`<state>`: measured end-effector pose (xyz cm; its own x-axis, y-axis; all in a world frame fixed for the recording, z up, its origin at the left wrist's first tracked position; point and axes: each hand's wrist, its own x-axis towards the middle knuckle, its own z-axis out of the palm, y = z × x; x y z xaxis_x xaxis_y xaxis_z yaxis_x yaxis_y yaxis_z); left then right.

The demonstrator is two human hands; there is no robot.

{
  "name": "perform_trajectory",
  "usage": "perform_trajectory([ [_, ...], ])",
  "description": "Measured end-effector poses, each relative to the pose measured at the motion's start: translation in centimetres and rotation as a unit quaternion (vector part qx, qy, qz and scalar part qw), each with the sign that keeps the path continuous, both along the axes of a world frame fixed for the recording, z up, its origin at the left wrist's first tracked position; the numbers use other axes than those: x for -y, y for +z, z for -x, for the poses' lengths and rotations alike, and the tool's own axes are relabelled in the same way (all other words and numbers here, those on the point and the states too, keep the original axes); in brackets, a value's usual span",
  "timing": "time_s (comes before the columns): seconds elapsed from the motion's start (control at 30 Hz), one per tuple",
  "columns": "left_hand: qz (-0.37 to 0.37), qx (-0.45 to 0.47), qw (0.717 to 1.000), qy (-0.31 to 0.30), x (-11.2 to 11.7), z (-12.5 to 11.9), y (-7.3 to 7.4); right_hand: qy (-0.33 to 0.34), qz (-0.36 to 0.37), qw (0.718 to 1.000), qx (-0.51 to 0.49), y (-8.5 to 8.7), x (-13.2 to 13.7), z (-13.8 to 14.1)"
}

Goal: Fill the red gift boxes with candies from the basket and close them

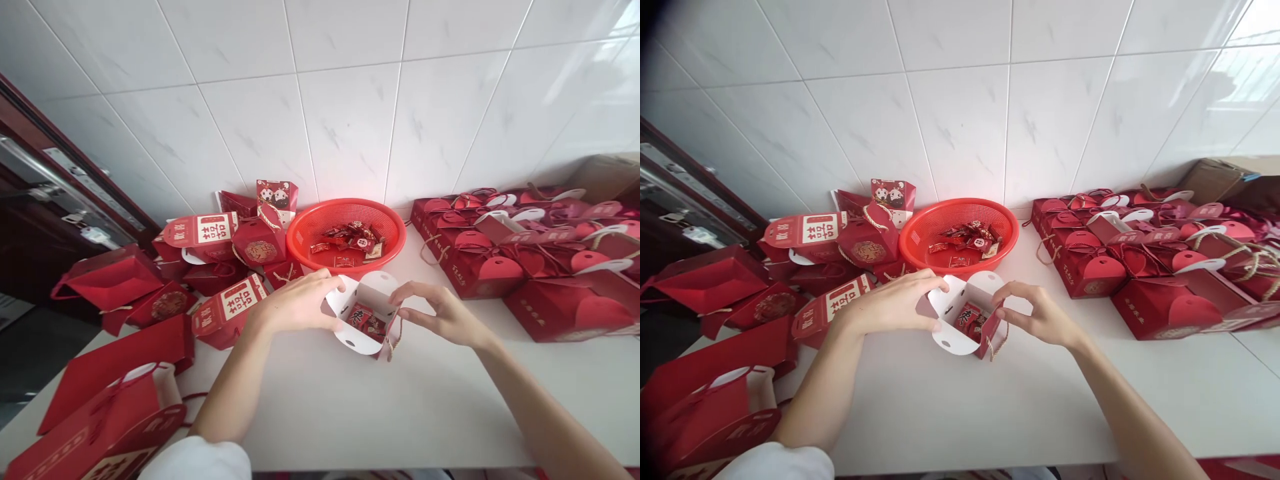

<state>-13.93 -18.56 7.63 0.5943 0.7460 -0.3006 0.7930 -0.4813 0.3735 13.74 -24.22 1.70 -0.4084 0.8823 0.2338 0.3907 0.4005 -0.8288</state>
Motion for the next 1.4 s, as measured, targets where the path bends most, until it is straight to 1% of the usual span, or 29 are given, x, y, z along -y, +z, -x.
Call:
perform_trajectory([
  [0.07, -0.012, 0.0, 1.0, -0.003, 0.4, -0.4, 0.0, -0.045, -0.01, 0.998, -0.034, -1.0, 0.4, 0.5],
  [0.2, -0.024, -0.029, 0.999, 0.012, 1.5, -1.1, 0.2, -0.088, -0.071, 0.992, -0.053, -2.7, 0.6, 1.4],
  [0.27, -0.023, -0.017, 1.0, -0.012, 2.1, -1.5, 0.3, -0.114, -0.104, 0.987, -0.039, -3.4, 0.5, 1.6],
  [0.33, -0.021, 0.007, 0.998, -0.053, 2.7, -2.1, 0.4, -0.139, -0.131, 0.981, -0.021, -4.1, 0.4, 1.7],
  [0.4, -0.019, 0.026, 0.995, -0.091, 3.1, -2.7, 0.2, -0.147, -0.147, 0.978, -0.022, -4.9, 0.3, 1.7],
  [0.57, -0.016, 0.078, 0.987, -0.139, 3.1, -3.5, -0.4, -0.141, -0.134, 0.978, -0.072, -6.1, 0.0, 1.8],
  [0.67, -0.013, 0.119, 0.98, -0.159, 3.0, -3.5, -0.6, -0.16, -0.133, 0.975, -0.073, -6.3, 0.0, 2.0],
  [0.77, -0.005, 0.123, 0.976, -0.18, 2.8, -3.6, -0.8, -0.179, -0.126, 0.973, -0.069, -6.2, 0.2, 2.2],
  [0.83, -0.013, 0.112, 0.979, -0.172, 2.5, -3.8, -1.1, -0.173, -0.138, 0.973, -0.073, -6.2, 0.3, 2.4],
  [0.87, -0.023, 0.106, 0.981, -0.159, 2.3, -4.0, -1.2, -0.163, -0.151, 0.972, -0.075, -6.1, 0.3, 2.4],
  [0.93, -0.043, 0.092, 0.987, -0.121, 2.0, -4.4, -1.6, -0.138, -0.177, 0.972, -0.074, -6.1, 0.4, 2.2],
  [1.0, -0.057, 0.078, 0.992, -0.081, 1.9, -4.6, -1.9, -0.119, -0.187, 0.973, -0.066, -6.0, 0.5, 1.9],
  [1.07, -0.064, 0.081, 0.994, -0.048, 1.8, -4.8, -2.1, -0.11, -0.184, 0.975, -0.058, -5.9, 0.7, 1.7],
  [1.1, -0.064, 0.093, 0.993, -0.044, 1.7, -4.8, -2.3, -0.106, -0.179, 0.977, -0.057, -5.7, 0.8, 1.6],
  [1.17, -0.046, 0.126, 0.989, -0.065, 1.6, -4.7, -2.6, -0.099, -0.153, 0.981, -0.061, -5.4, 0.9, 1.5],
  [1.23, -0.005, 0.144, 0.985, -0.093, 1.3, -4.6, -3.0, -0.103, -0.114, 0.985, -0.079, -5.0, 0.8, 1.4],
  [1.33, 0.054, 0.128, 0.986, -0.093, 0.7, -4.5, -3.4, -0.146, -0.047, 0.984, -0.094, -4.8, 0.2, 0.9],
  [1.4, 0.07, 0.112, 0.988, -0.084, 0.4, -4.5, -3.4, -0.178, 0.007, 0.982, -0.07, -5.0, -0.3, 0.3],
])
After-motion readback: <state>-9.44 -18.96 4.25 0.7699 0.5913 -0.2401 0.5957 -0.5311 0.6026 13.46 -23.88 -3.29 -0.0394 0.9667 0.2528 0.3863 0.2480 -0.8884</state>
